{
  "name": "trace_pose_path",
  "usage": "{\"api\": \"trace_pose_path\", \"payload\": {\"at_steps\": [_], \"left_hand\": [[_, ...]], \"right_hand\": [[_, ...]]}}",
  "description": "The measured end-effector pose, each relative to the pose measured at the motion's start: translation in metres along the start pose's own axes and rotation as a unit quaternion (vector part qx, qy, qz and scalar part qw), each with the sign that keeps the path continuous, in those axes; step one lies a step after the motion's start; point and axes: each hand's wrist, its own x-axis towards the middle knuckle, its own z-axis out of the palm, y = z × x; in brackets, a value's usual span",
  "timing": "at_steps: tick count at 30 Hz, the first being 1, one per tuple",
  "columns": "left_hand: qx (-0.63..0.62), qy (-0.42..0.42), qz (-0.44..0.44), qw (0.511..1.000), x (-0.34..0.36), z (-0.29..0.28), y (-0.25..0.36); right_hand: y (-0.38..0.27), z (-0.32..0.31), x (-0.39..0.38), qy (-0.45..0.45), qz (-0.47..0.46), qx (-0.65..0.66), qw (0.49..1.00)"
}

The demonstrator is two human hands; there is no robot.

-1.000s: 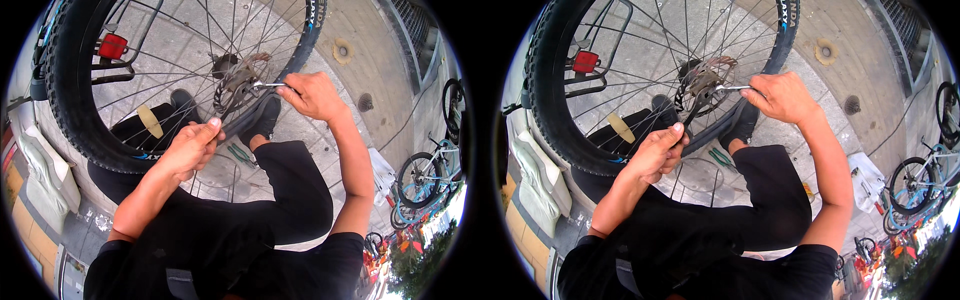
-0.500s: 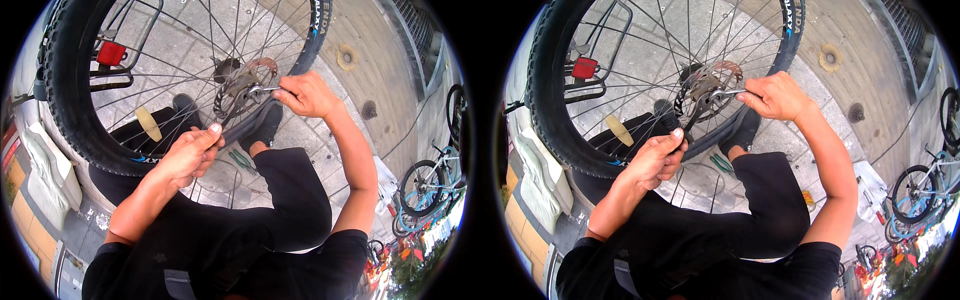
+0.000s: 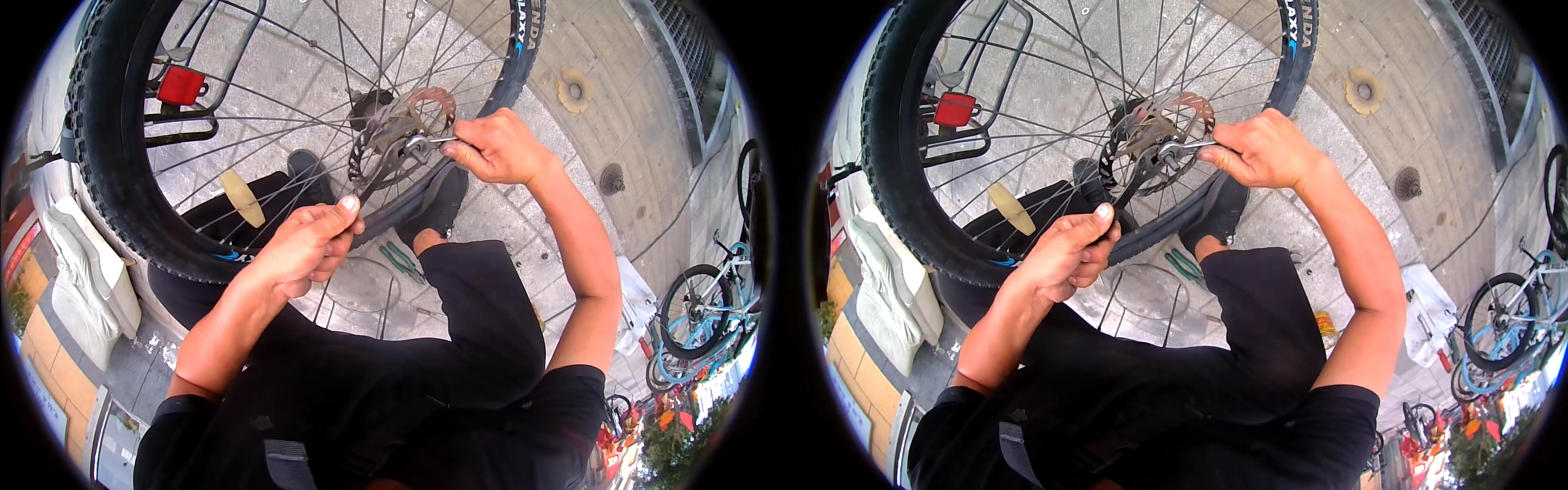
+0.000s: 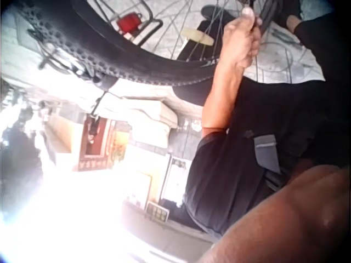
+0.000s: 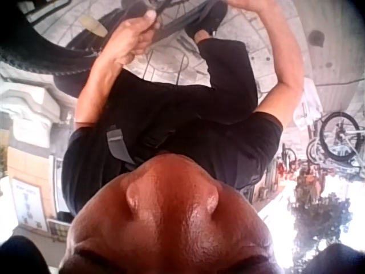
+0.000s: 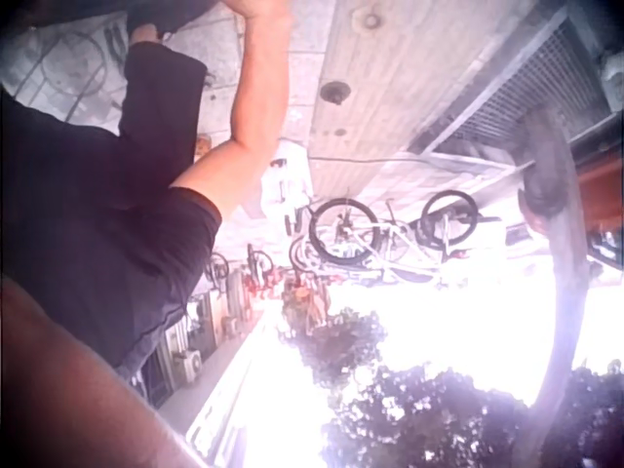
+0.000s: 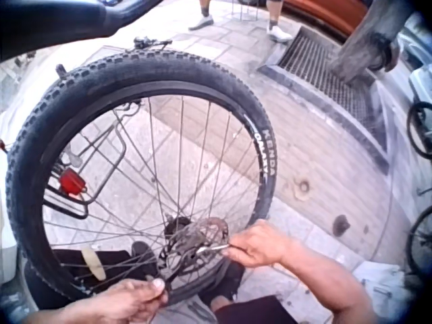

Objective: The person sits on the sidewalk and works on a bicycle wheel, using a wrench to tighten the axle nuts and adjusting the hub components. The person repeatedly spins the wheel to check alignment and continues tightening the nuts.

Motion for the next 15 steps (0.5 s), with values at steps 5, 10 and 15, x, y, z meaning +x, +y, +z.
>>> {"api": "trace_pose_path", "payload": {"at_steps": [5, 10, 15], "left_hand": [[0.006, 0.003, -0.009, 1.0, 0.001, -0.002, 0.003], [-0.008, 0.008, -0.017, 1.0, 0.002, -0.001, -0.002], [0.015, -0.007, -0.038, 0.999, -0.001, -0.004, 0.014]], "right_hand": [[0.0, 0.036, -0.011, 0.035, 0.047, 0.103, 0.993], [-0.009, 0.056, -0.016, 0.078, 0.063, 0.147, 0.984], [-0.002, 0.039, -0.012, 0.088, 0.01, 0.044, 0.995]]}}
